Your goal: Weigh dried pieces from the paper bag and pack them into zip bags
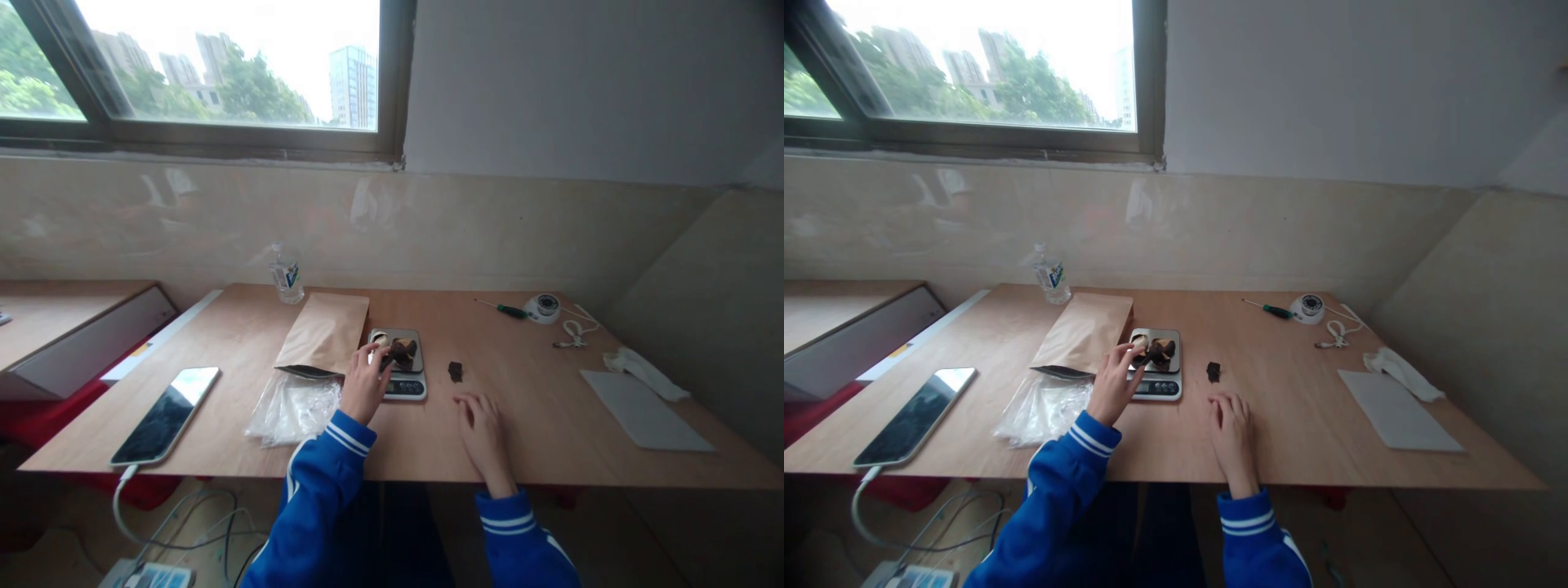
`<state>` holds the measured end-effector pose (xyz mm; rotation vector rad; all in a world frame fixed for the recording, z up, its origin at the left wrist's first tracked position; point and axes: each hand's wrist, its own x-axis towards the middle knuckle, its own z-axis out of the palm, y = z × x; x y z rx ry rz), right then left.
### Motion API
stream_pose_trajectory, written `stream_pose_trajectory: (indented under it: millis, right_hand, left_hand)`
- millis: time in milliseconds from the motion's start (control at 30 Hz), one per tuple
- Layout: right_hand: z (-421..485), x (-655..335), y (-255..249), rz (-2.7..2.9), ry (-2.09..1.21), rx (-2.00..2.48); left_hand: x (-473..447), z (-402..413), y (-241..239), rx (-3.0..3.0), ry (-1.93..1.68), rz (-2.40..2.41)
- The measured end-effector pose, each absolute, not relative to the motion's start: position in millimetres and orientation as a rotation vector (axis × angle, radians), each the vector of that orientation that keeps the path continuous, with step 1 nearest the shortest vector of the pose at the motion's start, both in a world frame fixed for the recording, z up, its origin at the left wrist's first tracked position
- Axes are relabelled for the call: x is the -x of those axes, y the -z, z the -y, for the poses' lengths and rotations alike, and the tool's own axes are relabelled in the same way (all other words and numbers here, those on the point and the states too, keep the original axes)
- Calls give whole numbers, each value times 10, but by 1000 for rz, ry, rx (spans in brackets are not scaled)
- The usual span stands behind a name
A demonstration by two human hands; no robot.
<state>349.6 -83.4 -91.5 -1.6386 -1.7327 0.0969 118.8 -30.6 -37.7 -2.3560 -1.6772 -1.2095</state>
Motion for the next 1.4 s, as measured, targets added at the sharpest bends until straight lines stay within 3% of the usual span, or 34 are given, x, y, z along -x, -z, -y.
stream_pose_trajectory:
  millis: [267,433,1400]
  right_hand:
    - [841,-3497,920,1728,-125,1668]
    - [858,-3501,917,1748,-130,1671]
    - [866,-3496,908,1737,-180,1702]
  left_hand:
    - [-502,738,656,2362,1220,1980]
    - [-378,804,830,2478,1109,1912]
    - [-421,831,804,2454,1028,1911]
